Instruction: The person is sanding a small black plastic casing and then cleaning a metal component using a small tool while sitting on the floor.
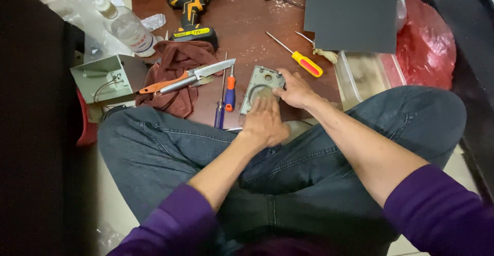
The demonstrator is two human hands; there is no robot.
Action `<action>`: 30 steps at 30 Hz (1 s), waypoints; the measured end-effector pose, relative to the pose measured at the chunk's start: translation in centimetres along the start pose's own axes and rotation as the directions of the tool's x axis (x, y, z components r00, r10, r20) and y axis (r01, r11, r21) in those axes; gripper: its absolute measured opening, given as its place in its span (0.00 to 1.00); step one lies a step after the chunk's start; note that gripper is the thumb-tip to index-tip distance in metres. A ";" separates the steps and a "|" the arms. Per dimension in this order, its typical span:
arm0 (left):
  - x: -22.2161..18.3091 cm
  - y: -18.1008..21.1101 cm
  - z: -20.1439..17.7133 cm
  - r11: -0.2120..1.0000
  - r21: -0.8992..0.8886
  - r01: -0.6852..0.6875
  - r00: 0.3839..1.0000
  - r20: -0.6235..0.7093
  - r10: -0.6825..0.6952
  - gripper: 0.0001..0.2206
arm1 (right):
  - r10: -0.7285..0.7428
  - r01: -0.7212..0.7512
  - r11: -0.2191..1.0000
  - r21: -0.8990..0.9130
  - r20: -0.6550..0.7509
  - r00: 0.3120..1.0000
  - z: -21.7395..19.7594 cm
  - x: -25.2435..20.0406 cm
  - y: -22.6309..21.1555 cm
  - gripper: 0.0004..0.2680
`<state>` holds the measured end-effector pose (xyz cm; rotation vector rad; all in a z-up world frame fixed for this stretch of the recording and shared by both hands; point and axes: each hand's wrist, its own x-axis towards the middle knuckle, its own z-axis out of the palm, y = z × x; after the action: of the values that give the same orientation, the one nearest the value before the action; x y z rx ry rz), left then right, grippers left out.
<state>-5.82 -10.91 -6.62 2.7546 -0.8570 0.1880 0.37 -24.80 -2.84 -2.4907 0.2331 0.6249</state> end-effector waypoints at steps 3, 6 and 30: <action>1.2 -0.2 -2.3 0.995 -0.058 0.083 0.915 0.401 -0.052 0.33 | 0.020 -0.020 1.000 0.002 0.016 1.000 -0.2 -0.4 -0.4 0.23; 3.0 -1.6 -2.8 0.993 0.049 0.108 0.863 0.491 -0.118 0.37 | 0.029 -0.028 0.999 -0.022 0.010 1.000 0.3 0.6 0.4 0.20; 0.5 -2.3 -3.8 0.994 -0.016 0.112 0.994 0.012 -0.112 0.02 | -0.010 0.005 0.998 -0.055 -0.098 0.995 -0.8 -5.4 -3.6 0.19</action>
<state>-4.26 -8.33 -3.34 2.7812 -0.7012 0.1444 -3.02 -22.02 2.05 -2.5771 0.2468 0.5132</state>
